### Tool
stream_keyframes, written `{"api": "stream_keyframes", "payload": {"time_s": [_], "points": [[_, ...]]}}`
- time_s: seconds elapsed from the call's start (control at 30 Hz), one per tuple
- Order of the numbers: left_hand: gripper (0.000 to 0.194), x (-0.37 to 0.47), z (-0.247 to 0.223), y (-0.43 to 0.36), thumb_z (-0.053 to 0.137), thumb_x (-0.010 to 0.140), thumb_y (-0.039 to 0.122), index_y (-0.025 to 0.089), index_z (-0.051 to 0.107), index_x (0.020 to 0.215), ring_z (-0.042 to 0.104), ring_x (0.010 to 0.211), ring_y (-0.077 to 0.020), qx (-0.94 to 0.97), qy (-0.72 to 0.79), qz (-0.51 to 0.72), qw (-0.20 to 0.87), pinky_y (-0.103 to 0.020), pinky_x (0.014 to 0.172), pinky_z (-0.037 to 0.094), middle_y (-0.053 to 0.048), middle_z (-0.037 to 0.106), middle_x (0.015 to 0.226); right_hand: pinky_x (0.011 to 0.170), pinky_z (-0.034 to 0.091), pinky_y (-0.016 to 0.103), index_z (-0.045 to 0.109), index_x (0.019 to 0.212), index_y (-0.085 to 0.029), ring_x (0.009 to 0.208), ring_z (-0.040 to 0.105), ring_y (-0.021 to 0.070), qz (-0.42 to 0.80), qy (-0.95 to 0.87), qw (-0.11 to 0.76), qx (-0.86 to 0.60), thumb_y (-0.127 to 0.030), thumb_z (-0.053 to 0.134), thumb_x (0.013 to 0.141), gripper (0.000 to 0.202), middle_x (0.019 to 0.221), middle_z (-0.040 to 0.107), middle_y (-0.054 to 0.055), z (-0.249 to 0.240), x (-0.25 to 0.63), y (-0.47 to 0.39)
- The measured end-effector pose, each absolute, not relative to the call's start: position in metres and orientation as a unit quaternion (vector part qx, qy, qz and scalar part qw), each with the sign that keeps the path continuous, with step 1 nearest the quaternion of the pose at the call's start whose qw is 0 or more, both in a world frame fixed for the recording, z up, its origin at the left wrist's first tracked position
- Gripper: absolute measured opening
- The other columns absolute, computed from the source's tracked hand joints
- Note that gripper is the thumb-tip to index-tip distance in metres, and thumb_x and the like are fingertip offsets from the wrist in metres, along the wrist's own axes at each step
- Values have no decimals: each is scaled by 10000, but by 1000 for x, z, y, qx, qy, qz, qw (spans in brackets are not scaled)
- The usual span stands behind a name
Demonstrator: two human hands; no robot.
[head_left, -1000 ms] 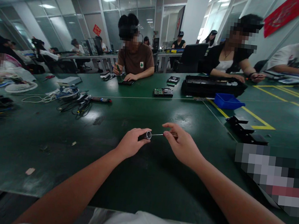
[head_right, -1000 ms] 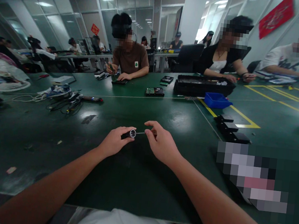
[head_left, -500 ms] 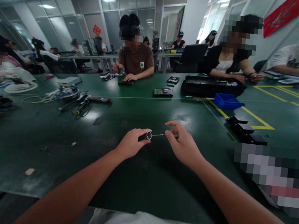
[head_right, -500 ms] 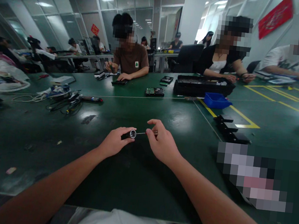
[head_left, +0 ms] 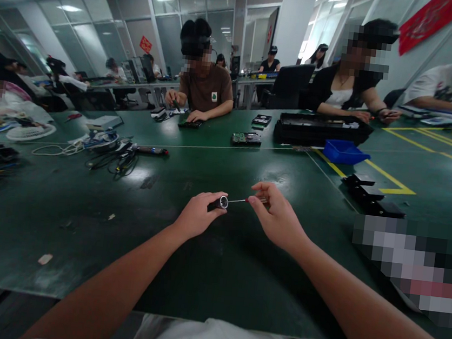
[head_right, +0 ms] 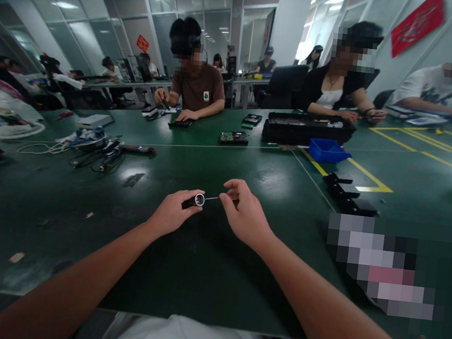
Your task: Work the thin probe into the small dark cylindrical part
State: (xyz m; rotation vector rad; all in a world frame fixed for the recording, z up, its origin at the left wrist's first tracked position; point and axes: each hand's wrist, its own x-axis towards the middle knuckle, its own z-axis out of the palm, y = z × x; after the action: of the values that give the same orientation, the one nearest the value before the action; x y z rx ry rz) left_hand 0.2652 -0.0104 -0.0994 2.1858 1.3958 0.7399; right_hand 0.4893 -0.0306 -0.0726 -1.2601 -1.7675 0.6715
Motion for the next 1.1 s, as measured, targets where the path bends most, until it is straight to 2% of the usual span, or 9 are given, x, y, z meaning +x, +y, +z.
{"api": "stream_keyframes", "payload": {"time_s": [0.1, 0.2, 0.33, 0.43, 0.57, 0.73, 1.1], "points": [[406, 267, -98, -12, 672, 886, 286, 292, 619, 1288, 596, 1058, -222, 793, 502, 268, 220, -374, 944, 450, -25, 676, 1141, 747, 506, 367, 594, 1017, -211, 823, 642, 210, 305, -667, 459, -500, -366, 594, 904, 192, 912, 670, 56, -74, 489, -28], [412, 267, -95, -15, 659, 898, 291, 280, 604, 1306, 588, 1079, -222, 815, 472, 269, 203, -378, 972, 449, -36, 670, 1166, 772, 521, 376, 618, 953, -202, 794, 631, 196, 390, -591, 513, -485, -427, 560, 922, 234, 859, 651, 45, -77, 488, -23], [410, 266, -91, -14, 611, 932, 295, 268, 573, 1339, 563, 1126, -219, 848, 431, 261, 162, -404, 1048, 403, -42, 655, 1218, 723, 551, 369, 594, 860, -205, 662, 581, 158, 528, -426, 567, -467, -451, 546, 915, 256, 754, 583, 10, -85, 488, -13], [407, 265, -92, -12, 630, 921, 293, 258, 586, 1325, 577, 1048, -218, 838, 457, 249, 164, -406, 1017, 418, -37, 675, 1132, 685, 543, 346, 594, 847, -209, 654, 568, 153, 505, -416, 582, -483, -451, 572, 893, 247, 749, 583, 10, -88, 488, -10], [416, 267, -94, -11, 656, 907, 317, 264, 596, 1315, 580, 990, -215, 830, 467, 251, 174, -391, 972, 431, -27, 681, 1077, 699, 523, 351, 599, 880, -206, 693, 599, 163, 449, -489, 575, -477, -477, 577, 892, 271, 795, 626, 24, -87, 485, -15], [425, 269, -92, -13, 652, 911, 323, 261, 587, 1326, 578, 982, -212, 829, 465, 253, 183, -387, 959, 425, -22, 684, 1098, 726, 504, 363, 595, 920, -203, 725, 616, 175, 389, -551, 556, -485, -446, 547, 926, 248, 811, 644, 30, -84, 483, -22], [409, 267, -92, -13, 644, 919, 331, 270, 588, 1319, 579, 1001, -210, 825, 464, 261, 188, -387, 950, 419, -18, 682, 1159, 691, 498, 352, 588, 917, -196, 703, 620, 177, 340, -589, 537, -498, -419, 504, 956, 242, 776, 648, 30, -79, 485, -24]]}}
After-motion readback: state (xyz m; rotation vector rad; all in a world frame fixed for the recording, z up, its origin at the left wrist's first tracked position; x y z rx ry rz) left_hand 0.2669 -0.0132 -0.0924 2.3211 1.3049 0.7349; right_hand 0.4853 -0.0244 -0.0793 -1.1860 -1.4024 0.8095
